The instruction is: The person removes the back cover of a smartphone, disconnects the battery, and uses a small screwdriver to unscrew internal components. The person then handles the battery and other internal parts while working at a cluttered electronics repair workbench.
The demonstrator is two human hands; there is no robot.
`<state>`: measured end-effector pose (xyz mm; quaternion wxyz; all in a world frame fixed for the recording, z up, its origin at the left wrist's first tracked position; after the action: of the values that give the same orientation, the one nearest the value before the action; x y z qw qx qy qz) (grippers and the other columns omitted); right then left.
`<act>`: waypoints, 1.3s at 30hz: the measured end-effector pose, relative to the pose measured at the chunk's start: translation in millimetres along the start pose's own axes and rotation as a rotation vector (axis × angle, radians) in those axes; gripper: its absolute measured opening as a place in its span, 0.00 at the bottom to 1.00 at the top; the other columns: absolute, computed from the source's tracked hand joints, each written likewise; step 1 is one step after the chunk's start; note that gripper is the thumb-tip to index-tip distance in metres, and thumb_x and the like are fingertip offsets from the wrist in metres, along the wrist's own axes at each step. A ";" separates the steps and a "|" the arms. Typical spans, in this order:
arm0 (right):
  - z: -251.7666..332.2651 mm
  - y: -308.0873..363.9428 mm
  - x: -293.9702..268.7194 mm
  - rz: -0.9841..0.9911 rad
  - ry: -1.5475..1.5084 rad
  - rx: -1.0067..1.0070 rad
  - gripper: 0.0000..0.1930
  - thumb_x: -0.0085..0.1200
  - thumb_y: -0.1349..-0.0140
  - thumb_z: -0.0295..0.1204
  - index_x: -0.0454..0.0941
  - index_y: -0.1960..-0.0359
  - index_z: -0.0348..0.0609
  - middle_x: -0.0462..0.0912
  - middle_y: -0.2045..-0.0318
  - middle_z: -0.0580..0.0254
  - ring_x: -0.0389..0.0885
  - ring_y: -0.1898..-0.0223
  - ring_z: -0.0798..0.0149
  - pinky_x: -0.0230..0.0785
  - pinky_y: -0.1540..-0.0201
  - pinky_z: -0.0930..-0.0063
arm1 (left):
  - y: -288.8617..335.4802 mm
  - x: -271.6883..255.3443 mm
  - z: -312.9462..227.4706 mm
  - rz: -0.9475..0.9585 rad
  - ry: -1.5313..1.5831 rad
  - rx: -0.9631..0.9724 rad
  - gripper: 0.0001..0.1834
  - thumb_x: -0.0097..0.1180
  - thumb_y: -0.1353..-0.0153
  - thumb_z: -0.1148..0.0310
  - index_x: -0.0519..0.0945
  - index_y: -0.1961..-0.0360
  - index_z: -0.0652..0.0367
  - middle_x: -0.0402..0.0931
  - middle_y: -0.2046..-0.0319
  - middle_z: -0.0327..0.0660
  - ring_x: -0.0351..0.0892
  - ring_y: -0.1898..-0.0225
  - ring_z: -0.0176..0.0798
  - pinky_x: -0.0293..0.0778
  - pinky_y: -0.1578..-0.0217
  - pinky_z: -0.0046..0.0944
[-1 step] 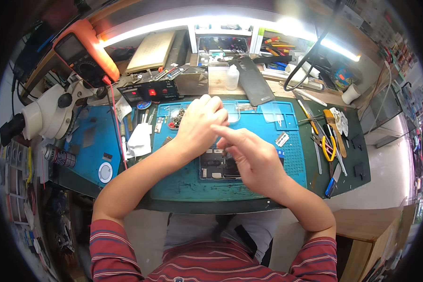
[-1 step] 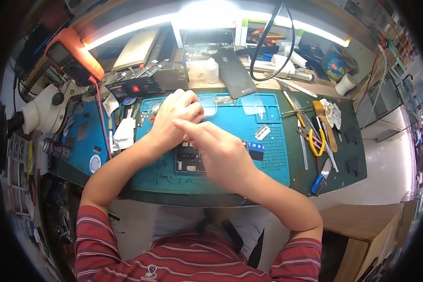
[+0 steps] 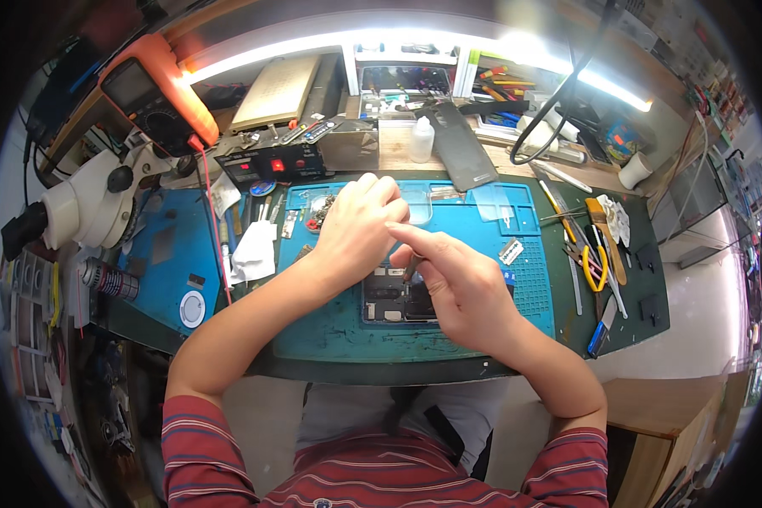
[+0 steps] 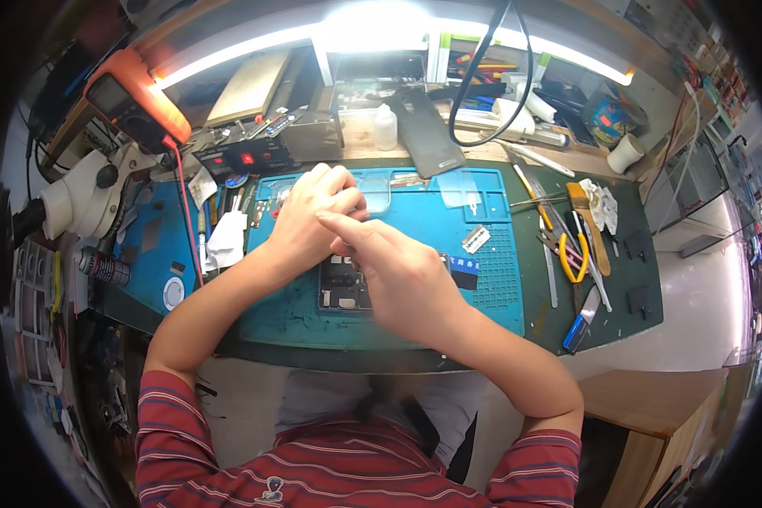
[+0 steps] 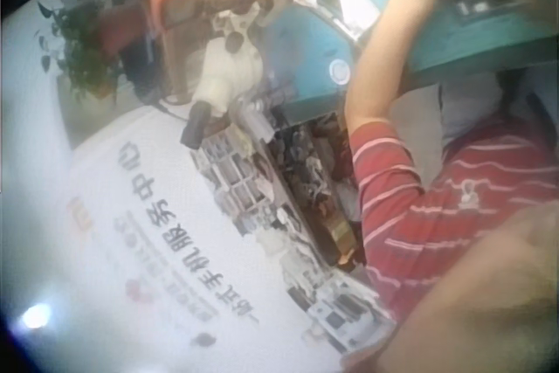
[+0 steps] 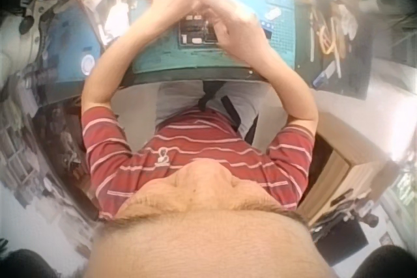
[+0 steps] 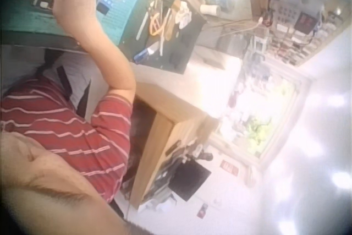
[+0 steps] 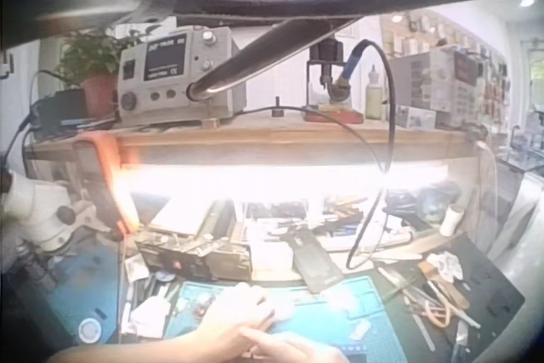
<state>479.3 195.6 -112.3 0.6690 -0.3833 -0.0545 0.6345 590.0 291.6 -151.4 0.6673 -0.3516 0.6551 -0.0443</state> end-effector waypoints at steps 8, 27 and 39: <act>9.1 -8.9 -0.2 -0.018 0.253 -0.107 0.24 0.69 0.41 0.27 0.81 0.41 0.47 0.80 0.65 0.58 0.80 0.66 0.56 0.76 0.63 0.63 | 45.0 -57.8 58.9 0.131 0.014 -0.258 0.46 0.78 0.51 0.63 0.71 0.29 0.57 0.76 0.37 0.49 0.72 0.34 0.54 0.68 0.35 0.50; 3.1 -10.0 5.6 0.022 0.057 0.019 0.24 0.63 0.36 0.21 0.80 0.37 0.47 0.82 0.66 0.56 0.82 0.65 0.56 0.77 0.63 0.64 | 52.5 -78.2 36.6 -0.099 0.138 -0.278 0.27 0.66 0.36 0.74 0.76 0.36 0.62 0.82 0.50 0.51 0.83 0.48 0.53 0.78 0.45 0.46; 5.5 -9.2 2.0 0.115 0.311 -0.032 0.29 0.56 0.37 0.14 0.75 0.32 0.43 0.83 0.59 0.54 0.85 0.58 0.53 0.79 0.52 0.63 | 65.9 -37.1 -38.2 0.310 0.451 -0.122 0.47 0.75 0.44 0.56 0.65 0.29 0.64 0.70 0.35 0.54 0.68 0.33 0.60 0.64 0.32 0.55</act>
<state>484.1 200.7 -104.0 0.6257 -0.4901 0.0617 0.6037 523.9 344.5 -150.8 0.4812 -0.2679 0.8344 0.0207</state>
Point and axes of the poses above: each hand's wrist, its own y-axis away from the middle knuckle, its own x-axis out of the palm, z = x × y, the point moved 7 cm from there along -y, towards the middle knuckle
